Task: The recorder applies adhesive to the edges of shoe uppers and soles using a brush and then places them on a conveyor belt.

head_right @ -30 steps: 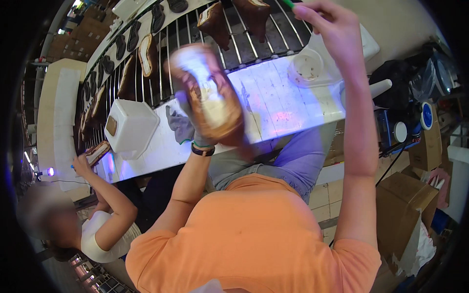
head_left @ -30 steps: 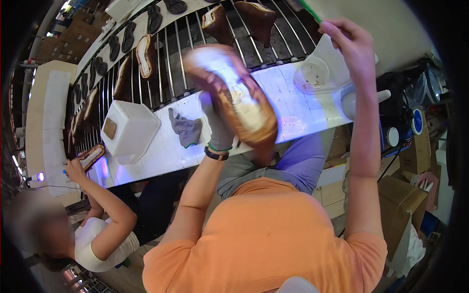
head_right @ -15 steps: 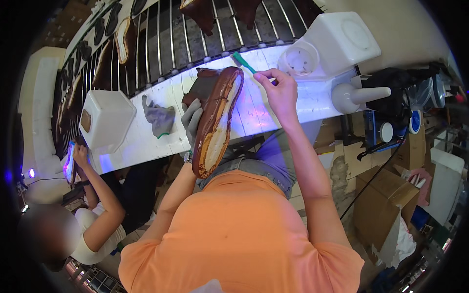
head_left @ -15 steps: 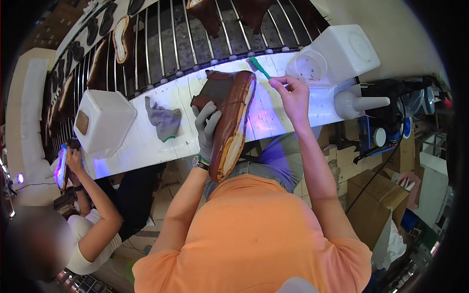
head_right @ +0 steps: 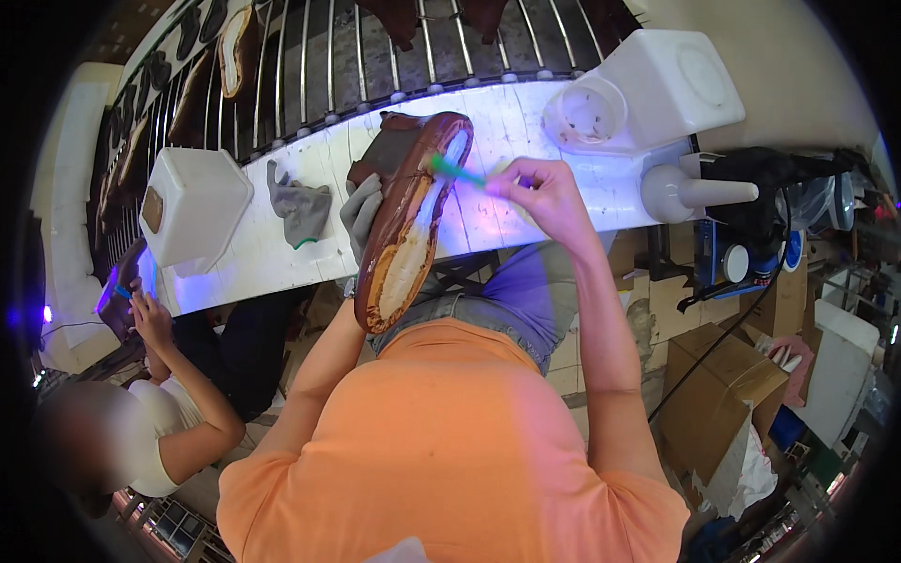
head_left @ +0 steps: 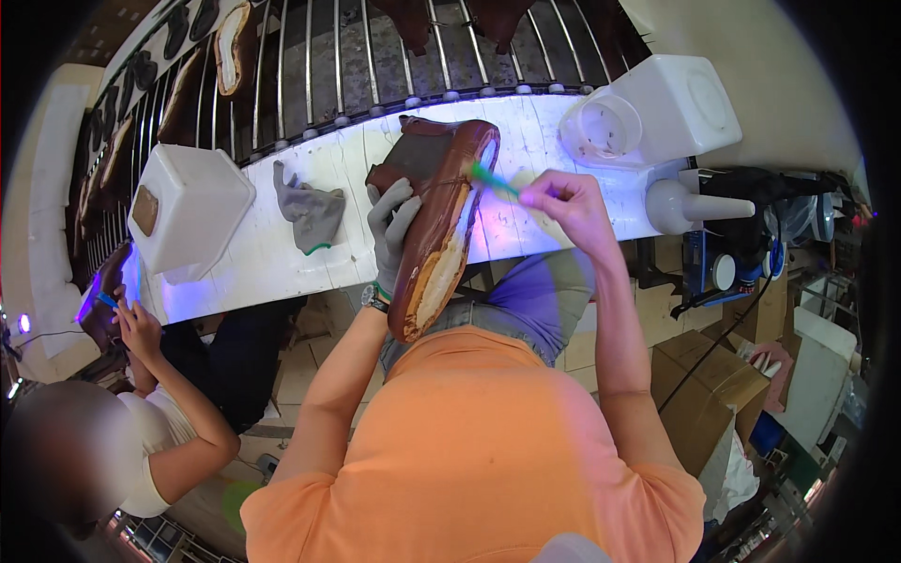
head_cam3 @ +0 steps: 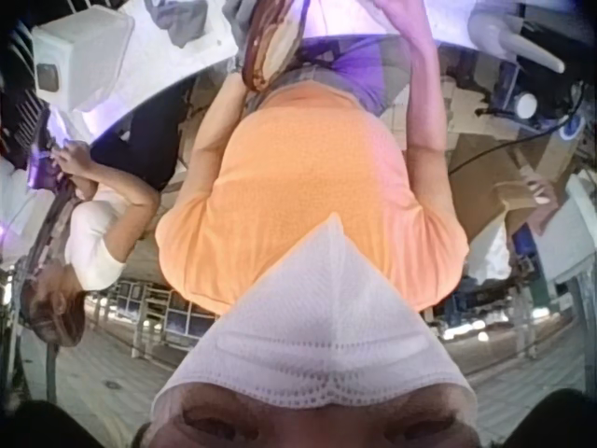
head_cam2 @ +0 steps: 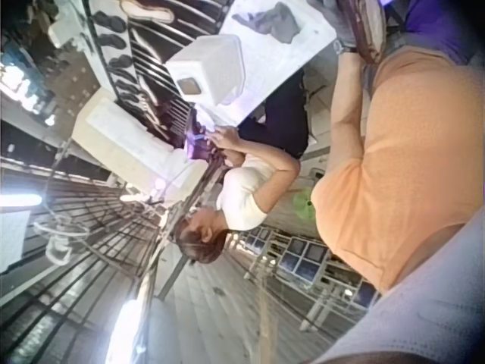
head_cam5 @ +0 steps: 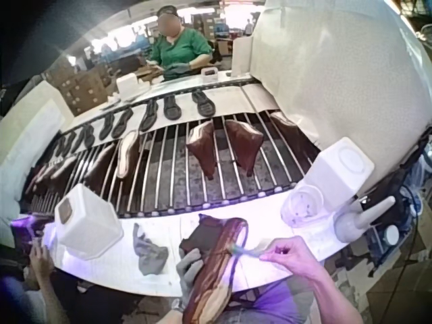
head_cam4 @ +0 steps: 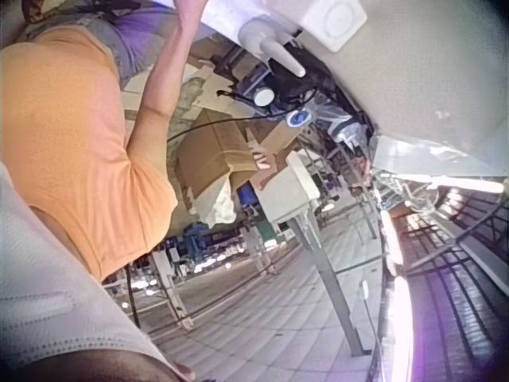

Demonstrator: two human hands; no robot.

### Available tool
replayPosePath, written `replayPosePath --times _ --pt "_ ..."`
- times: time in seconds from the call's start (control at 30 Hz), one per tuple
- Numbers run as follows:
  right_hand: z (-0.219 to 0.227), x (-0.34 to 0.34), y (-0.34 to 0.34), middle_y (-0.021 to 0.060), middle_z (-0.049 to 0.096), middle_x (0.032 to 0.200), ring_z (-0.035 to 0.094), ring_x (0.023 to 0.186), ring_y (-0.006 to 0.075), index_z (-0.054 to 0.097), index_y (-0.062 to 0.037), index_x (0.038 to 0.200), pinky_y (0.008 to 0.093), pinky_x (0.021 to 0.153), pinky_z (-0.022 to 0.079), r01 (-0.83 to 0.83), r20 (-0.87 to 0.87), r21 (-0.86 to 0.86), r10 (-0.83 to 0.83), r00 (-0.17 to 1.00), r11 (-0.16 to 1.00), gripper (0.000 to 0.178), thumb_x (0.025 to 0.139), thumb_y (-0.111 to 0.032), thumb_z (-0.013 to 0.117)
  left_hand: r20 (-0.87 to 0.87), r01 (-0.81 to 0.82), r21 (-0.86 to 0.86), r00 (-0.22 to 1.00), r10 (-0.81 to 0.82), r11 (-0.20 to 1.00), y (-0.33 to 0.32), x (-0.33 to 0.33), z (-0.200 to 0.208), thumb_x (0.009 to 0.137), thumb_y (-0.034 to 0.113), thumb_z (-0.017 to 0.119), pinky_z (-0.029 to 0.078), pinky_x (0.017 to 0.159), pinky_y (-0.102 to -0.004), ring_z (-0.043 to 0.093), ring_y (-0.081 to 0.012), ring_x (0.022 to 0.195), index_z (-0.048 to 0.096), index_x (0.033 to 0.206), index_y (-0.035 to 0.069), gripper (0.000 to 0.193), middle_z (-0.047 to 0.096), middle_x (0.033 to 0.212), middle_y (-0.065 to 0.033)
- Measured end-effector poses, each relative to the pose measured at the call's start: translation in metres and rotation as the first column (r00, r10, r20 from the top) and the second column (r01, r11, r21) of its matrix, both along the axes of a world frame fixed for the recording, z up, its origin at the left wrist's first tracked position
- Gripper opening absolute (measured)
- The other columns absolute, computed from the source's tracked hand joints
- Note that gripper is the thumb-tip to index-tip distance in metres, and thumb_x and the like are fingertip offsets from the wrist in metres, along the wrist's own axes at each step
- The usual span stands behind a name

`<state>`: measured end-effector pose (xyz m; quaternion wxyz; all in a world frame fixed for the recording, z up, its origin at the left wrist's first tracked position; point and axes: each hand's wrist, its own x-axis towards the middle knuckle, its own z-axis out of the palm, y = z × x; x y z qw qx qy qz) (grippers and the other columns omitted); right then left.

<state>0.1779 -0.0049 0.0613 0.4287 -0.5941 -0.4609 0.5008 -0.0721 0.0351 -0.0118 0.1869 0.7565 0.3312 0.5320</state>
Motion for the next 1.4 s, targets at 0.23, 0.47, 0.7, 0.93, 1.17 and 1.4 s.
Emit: replayPosePath --times 0.23,0.47,0.7,0.93,1.17,1.4 --pt "-0.028 0.018 -0.001 0.0054 0.062 0.073 0.044 0.051 0.0062 0.068 0.0003 0.087 0.0198 0.047 0.032 -0.003 -0.648 0.066 0.045 0.761 0.998 0.015 0.085 -0.015 0.068 0.055 0.048 -0.012 0.997 -0.048 0.999 0.004 0.003 0.036 0.077 0.015 0.073 0.021 0.115 -0.0466 0.042 -0.0251 0.127 0.041 0.132 0.014 0.063 0.044 0.131 -0.0103" --pt "-0.086 0.021 -0.028 0.0042 0.059 0.078 0.045 0.056 0.0087 0.060 -0.0029 0.098 0.0224 0.049 0.035 0.102 -0.934 0.141 0.098 0.343 0.985 0.028 0.088 -0.029 0.065 0.332 0.127 -0.271 0.943 -0.031 0.954 0.036 -0.009 0.104 0.067 0.026 0.082 0.051 0.082 -0.0321 0.062 -0.0191 0.098 0.046 0.126 -0.005 0.076 0.063 0.109 -0.0115" --pt "-0.099 0.029 -0.029 0.0052 0.059 0.078 0.045 0.054 0.0101 0.060 -0.0031 0.097 0.0220 0.047 0.036 0.095 -0.940 0.044 0.009 0.341 0.995 0.028 0.092 -0.031 0.059 -0.511 -0.095 -0.532 0.829 -0.229 0.841 0.044 -0.013 0.071 0.083 0.058 0.056 0.047 0.075 -0.0439 0.061 -0.0401 0.086 0.030 0.144 0.006 0.085 0.063 0.103 -0.0233" --pt "-0.101 0.027 -0.024 0.0064 0.060 0.079 0.045 0.053 0.0097 0.061 -0.0019 0.101 0.0214 0.047 0.037 0.091 -0.955 0.051 0.022 0.294 0.995 0.029 0.093 -0.030 0.058 -0.883 -0.086 -0.258 0.425 -0.199 0.962 -0.015 -0.033 0.106 0.050 0.057 0.079 0.024 0.102 -0.0612 0.032 -0.0497 0.124 0.018 0.148 0.009 0.125 0.023 0.142 -0.0310" --pt "-0.097 0.035 -0.025 0.0055 0.054 0.084 0.041 0.057 0.0086 0.059 -0.0049 0.103 0.0207 0.047 0.034 0.051 -0.947 0.097 0.076 0.311 0.994 0.029 0.100 -0.030 0.045 -0.310 0.075 -0.604 0.895 -0.321 0.793 0.003 -0.027 0.103 0.054 0.037 0.083 0.027 0.108 -0.0498 0.030 -0.0483 0.128 0.011 0.149 0.004 0.124 0.028 0.139 -0.0290" --pt "-0.100 0.034 -0.026 0.0066 0.059 0.082 0.045 0.053 0.0079 0.060 -0.0023 0.103 0.0213 0.047 0.036 0.092 -0.961 0.031 0.004 0.278 0.995 0.031 0.095 -0.032 0.056 0.864 0.791 -0.502 0.480 0.155 0.349 0.031 -0.060 0.142 0.074 0.027 0.064 0.043 0.098 -0.0397 0.051 -0.0254 0.117 0.031 0.142 0.004 0.079 0.049 0.130 -0.0151"
